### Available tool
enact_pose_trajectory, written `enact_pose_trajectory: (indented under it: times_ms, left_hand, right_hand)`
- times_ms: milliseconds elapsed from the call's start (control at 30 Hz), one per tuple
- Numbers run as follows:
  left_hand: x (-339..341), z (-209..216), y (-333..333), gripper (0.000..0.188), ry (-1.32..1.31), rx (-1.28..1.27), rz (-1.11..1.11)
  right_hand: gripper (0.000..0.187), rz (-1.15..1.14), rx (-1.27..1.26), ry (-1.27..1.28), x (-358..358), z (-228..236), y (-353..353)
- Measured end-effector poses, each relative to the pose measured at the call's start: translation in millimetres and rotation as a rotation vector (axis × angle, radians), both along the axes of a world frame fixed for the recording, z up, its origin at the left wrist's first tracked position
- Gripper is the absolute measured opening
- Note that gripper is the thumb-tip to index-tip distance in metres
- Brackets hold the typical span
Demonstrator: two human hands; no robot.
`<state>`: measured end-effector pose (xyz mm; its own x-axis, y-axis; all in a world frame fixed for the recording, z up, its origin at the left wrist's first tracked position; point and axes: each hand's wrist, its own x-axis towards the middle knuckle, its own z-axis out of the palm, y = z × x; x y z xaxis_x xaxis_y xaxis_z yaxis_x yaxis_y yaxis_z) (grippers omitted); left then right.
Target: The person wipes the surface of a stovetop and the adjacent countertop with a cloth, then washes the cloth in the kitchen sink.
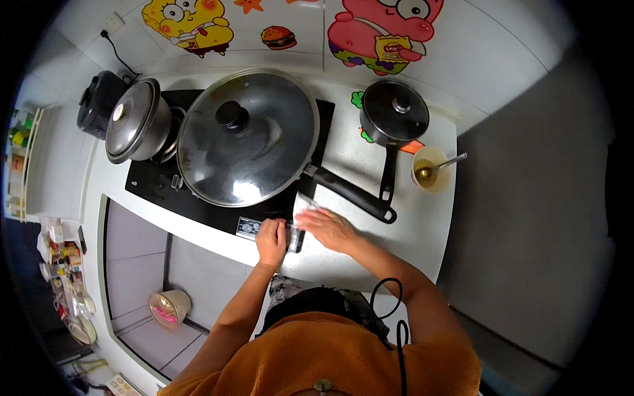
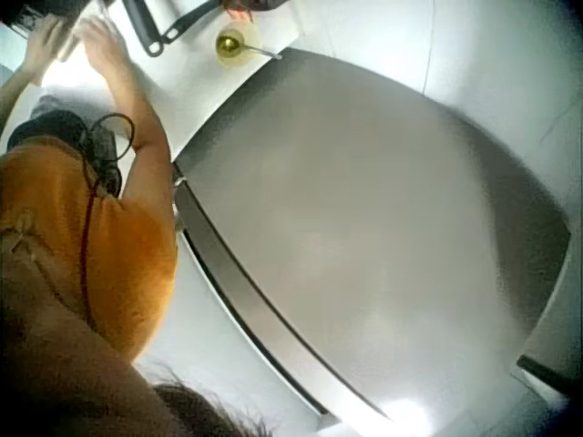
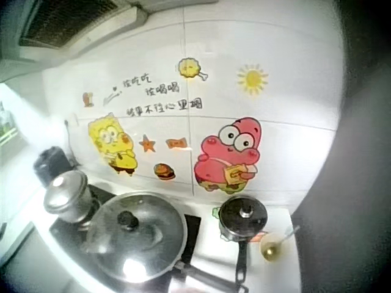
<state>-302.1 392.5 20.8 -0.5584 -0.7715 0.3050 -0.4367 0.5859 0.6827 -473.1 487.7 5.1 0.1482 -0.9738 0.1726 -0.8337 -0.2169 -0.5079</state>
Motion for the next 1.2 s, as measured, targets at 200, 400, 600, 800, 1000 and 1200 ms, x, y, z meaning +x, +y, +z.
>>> enact_pose_trajectory:
  times_ms: [200, 400, 600, 800, 1000, 1200]
  left_hand:
    - [-12, -4, 15, 0.007, -0.072, -0.083, 0.076]
    - [-21, -4, 14, 0.004, -0.114, -0.147, 0.124]
    - [-19, -8, 16, 0.005, -0.199, -0.112, 0.118]
    - [-16, -9, 15, 0.005, -0.213, -0.114, 0.105]
    - [-17, -8, 13, 0.003, -0.192, -0.158, 0.087]
    - [-20, -3, 14, 0.005, -0.168, -0.143, 0.086]
  right_hand:
    - [0.034, -0.391, -0.319, 0.126, -97, -13, -90]
    - [0.033, -0.34, -0.143, 0.225, -118, -5, -129]
    - [0.036, -0.361, -0.234, 0.102, -139, -18, -157]
    - [0.036, -0.757, -0.22, -0.026, -161, -26, -180]
    - [0.038, -0.795, -0.18, 0.056, -145, -26, -143]
    - [0.037, -0.659, -0.026, 0.085, -104, -11, -96]
